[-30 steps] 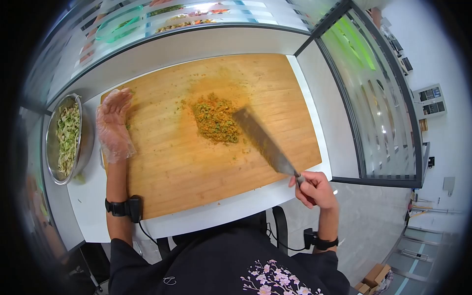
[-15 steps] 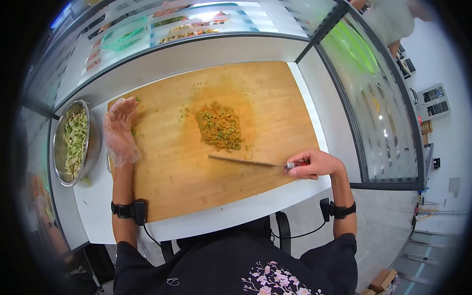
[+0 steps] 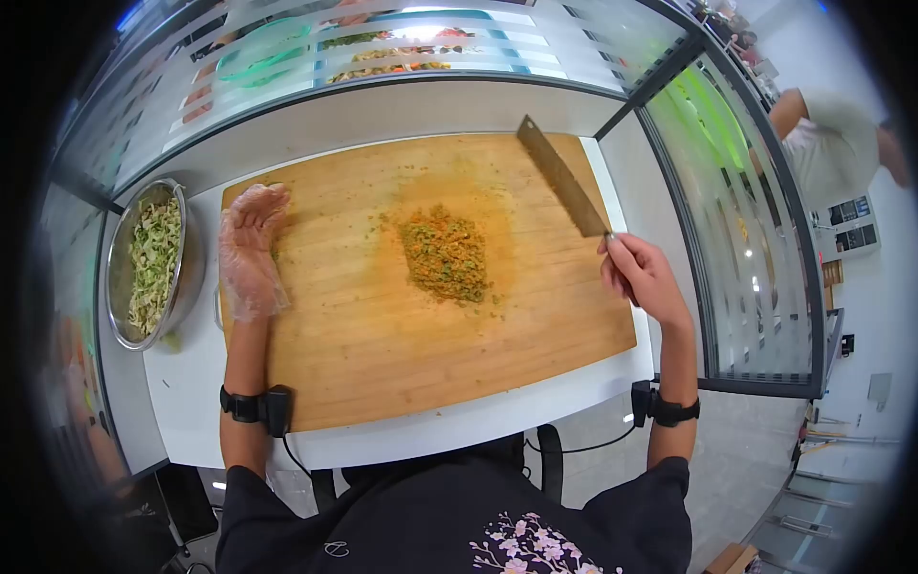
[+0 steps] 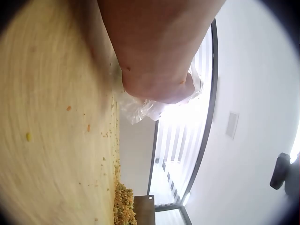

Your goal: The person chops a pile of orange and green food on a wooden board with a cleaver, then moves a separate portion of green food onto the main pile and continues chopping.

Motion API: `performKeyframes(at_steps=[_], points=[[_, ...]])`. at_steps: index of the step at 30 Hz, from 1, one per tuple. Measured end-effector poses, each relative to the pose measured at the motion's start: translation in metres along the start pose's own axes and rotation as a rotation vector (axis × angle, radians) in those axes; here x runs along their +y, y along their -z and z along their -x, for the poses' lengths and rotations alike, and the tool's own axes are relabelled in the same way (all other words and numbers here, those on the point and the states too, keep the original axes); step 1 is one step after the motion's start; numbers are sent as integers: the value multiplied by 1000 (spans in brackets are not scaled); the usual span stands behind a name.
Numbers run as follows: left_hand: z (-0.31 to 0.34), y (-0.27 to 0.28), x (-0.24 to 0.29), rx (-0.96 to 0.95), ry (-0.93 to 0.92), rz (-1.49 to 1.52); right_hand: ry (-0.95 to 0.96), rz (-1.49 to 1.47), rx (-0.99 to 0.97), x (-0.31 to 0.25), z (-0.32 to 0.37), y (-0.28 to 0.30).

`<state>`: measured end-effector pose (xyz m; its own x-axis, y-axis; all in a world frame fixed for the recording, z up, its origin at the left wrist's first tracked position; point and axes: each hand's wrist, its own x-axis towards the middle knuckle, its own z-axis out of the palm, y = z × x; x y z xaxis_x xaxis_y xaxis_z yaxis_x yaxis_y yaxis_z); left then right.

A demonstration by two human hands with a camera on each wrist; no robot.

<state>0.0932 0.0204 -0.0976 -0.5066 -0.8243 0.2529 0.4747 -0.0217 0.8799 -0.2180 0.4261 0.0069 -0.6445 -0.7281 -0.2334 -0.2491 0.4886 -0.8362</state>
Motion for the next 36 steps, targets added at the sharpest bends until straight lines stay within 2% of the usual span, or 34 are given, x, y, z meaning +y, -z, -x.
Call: performKeyframes(at_steps=[3, 7, 8, 12, 16, 20, 24, 30, 34, 36], points=[[0, -1, 0, 6, 8, 2, -74, 6, 81, 11, -26, -7], [1, -3, 2, -6, -1, -20, -18, 119, -24, 19, -37, -23], [2, -4, 2, -13, -8, -23, -42, 193, -41, 3, -29, -29], [2, -3, 2, -20, -5, -23, -62, 171, -119, -17, 0, -51], [2, -6, 4, -23, 5, -43, -139, 34, -243, -22, 9, -39], [3, -4, 2, -37, -23, -59, -25, 114, -26, -11, -10, -29], [1, -1, 0, -47, -18, -62, -6, 96, 151, -6, -44, -33], [2, 0, 3, -50, -40, -79, 5, 357, -12, 6, -35, -40], [1, -2, 2, -58, -36, -72, -33, 330, -265, -24, -23, -25], [2, -2, 3, -64, -34, -75, 106, 380, -192, -23, -35, -19]])
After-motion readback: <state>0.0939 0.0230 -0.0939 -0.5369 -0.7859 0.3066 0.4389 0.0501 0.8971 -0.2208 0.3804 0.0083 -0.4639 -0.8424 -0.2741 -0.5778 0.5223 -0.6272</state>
